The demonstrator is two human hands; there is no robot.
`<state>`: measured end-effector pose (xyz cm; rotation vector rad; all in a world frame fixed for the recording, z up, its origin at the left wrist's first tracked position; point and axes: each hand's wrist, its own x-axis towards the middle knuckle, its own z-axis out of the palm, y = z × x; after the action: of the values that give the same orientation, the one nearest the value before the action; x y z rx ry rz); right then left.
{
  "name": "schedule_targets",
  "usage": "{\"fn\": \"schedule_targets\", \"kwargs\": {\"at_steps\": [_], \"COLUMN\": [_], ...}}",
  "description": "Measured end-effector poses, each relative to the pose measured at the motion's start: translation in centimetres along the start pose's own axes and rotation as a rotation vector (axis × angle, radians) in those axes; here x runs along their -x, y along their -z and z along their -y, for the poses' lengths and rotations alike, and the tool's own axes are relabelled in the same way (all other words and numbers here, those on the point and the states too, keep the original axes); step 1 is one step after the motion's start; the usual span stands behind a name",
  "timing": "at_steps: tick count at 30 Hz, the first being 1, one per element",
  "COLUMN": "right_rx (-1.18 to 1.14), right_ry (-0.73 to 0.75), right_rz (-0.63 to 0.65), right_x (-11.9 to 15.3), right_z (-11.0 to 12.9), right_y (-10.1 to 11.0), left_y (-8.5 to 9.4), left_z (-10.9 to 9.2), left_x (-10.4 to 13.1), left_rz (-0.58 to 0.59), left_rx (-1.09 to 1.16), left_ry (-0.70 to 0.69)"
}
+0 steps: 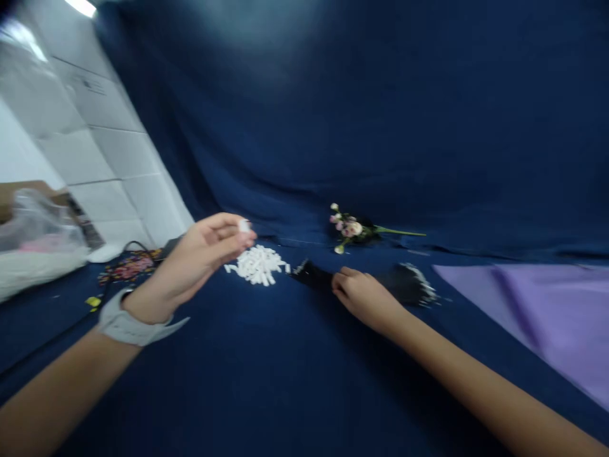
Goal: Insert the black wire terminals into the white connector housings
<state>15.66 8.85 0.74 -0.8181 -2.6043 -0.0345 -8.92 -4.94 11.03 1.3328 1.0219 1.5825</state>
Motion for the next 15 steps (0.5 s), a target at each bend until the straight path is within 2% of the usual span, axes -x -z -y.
{"fn": "schedule_targets", "kwargs": {"at_steps": [5,8,11,15], "right_rx": [-0.086,-0.100,-0.083,-0.045], "right_ry": [0.038,-0.020,-0.091,-0.167], "right_rz": [-0.257,-0.301,-0.247,-0.168], "right_x": [-1.4,-2.2,-2.0,-1.9], "right_z": [-3.9,-5.9,-6.3,-4.7], "right_y": [-3.7,-5.4,-4.8,-2.1], "left_y": [0.7,1.3,2.2,3.4], "left_z": [-1.1,-2.0,-2.8,-3.7], "left_x": [0.1,0.3,0.4,0.3], "left_rz": [0.002,0.025,0.010,-0.041], "left_rx": [-0.025,0.004,-0.004,-0.033], "left_ry": [-0.007,-0.049,-0.165,-0.290]}}
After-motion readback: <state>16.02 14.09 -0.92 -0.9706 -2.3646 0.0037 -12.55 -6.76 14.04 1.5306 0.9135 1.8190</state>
